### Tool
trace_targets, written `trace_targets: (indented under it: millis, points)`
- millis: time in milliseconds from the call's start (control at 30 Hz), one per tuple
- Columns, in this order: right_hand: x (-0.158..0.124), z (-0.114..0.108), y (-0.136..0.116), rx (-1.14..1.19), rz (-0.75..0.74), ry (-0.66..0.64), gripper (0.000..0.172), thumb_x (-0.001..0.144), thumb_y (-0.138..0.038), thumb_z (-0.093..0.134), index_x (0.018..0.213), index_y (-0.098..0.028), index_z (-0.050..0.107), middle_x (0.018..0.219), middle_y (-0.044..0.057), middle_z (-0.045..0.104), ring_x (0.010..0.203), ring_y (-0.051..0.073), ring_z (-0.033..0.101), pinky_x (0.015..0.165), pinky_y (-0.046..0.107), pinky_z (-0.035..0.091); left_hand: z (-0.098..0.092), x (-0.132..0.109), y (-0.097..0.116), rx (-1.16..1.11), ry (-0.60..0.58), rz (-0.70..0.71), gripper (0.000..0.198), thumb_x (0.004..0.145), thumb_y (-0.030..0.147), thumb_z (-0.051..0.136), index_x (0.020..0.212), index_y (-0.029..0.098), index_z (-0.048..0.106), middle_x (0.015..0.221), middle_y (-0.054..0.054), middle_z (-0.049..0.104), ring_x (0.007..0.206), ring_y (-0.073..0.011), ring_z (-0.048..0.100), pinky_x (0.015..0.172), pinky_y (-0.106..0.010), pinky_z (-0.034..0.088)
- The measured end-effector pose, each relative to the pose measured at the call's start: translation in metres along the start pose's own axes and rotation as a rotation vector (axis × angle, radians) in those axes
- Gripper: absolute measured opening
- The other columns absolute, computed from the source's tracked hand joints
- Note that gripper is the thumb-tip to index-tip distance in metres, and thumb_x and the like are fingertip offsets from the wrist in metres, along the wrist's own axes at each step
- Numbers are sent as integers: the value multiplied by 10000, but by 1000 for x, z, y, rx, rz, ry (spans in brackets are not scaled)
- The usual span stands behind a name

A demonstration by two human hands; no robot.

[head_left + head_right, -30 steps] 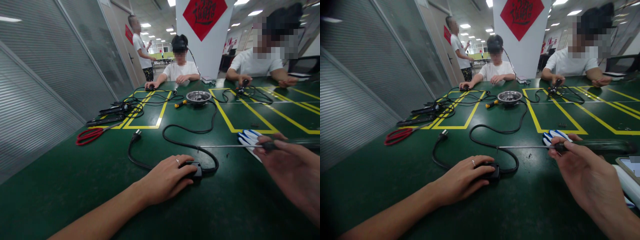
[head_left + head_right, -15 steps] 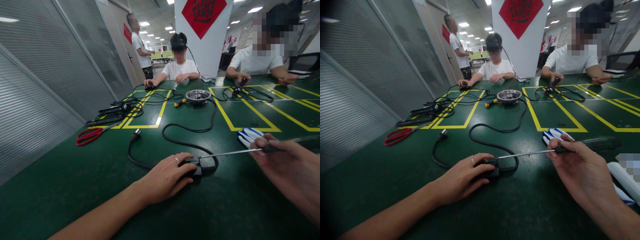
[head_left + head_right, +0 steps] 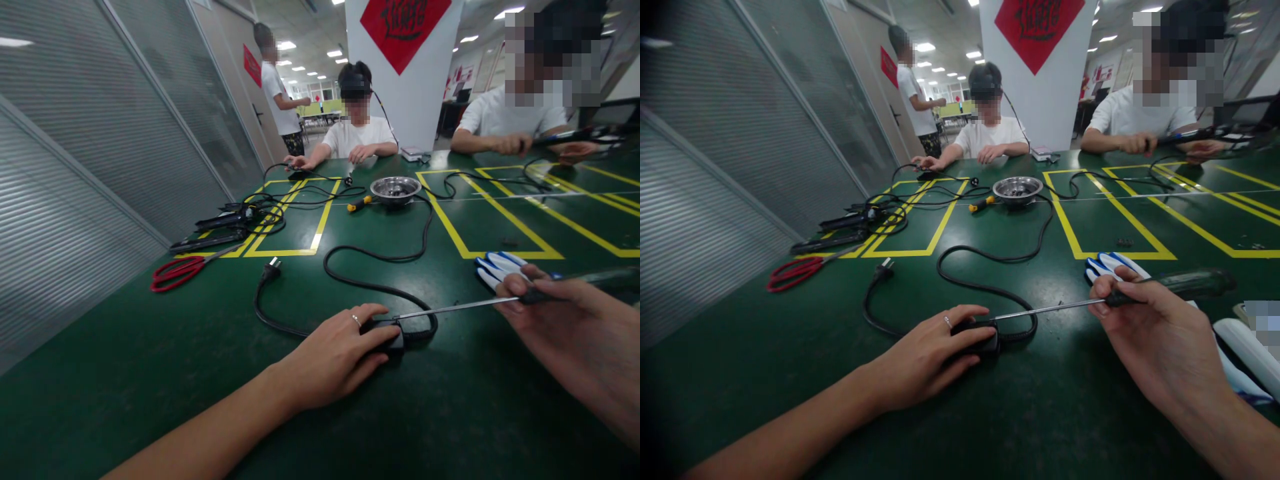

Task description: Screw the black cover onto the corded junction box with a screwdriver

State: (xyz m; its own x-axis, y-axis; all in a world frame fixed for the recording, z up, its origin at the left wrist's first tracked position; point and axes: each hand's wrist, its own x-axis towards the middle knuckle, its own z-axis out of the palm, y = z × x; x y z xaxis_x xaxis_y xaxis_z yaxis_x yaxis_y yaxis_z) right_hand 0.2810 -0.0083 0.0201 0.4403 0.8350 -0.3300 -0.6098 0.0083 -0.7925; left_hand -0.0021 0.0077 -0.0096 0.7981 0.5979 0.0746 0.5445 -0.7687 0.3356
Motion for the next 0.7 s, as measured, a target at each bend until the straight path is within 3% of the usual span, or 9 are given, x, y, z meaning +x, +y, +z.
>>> trace_targets:
  millis: [267,433,700]
  points:
    - [2,-3,1,19,-18,-44,287,590,-72,586,875,-111,605,794,33,492,689,100,526,552,229,547,0,-1,3,-67,11,-34,344,935,276,476,1274,234,434,1417,-72,377,1208,-238,460,1014,-418,418]
    - [5,-4,3,6,-14,12,324,589,-79,592,910,-119,600,821,52,519,729,126,548,542,239,549,0,-1,3,-112,18,-24,435,937,264,476,1350,230,343,1411,-67,396,1225,-222,444,1042,-406,390]
    - [5,-2,2,11,-17,50,275,593,-77,586,864,-123,584,786,50,526,702,120,546,504,212,531,1,0,3,-137,8,-18,448,943,257,470,1369,235,331,1398,-64,416,1221,-218,444,1045,-405,383]
